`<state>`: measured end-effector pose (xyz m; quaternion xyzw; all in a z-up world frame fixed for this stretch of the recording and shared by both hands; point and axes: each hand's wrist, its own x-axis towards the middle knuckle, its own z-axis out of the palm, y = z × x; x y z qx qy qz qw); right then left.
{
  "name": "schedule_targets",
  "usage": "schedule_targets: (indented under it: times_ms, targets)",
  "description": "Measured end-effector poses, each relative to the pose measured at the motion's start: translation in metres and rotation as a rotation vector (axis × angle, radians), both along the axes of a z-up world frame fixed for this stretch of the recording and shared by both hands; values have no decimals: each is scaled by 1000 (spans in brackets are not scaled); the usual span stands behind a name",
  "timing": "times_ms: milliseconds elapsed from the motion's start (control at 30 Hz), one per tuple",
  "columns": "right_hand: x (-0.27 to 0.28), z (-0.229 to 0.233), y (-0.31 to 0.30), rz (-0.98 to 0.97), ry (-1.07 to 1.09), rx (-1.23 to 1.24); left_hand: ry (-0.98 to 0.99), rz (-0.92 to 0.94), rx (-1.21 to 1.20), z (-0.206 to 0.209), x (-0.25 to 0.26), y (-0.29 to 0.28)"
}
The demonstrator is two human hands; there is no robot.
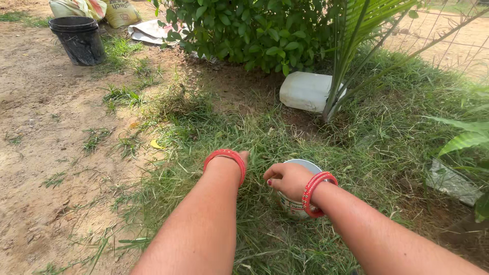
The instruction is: The person pulls grass and weeds from the soil around a small tree by hand and places the collected grass into a small white bucket.
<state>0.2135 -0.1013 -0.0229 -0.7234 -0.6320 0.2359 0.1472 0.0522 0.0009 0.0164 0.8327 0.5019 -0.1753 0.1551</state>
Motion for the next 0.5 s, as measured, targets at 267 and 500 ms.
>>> schedule_targets:
  times_ms: [267,500]
  targets:
    - [57,14,-39,-132,-229,-65,268,-471,195,56,60,-56]
    - [56,-7,-94,8,-495,-179,119,-306,81,16,87,-76]
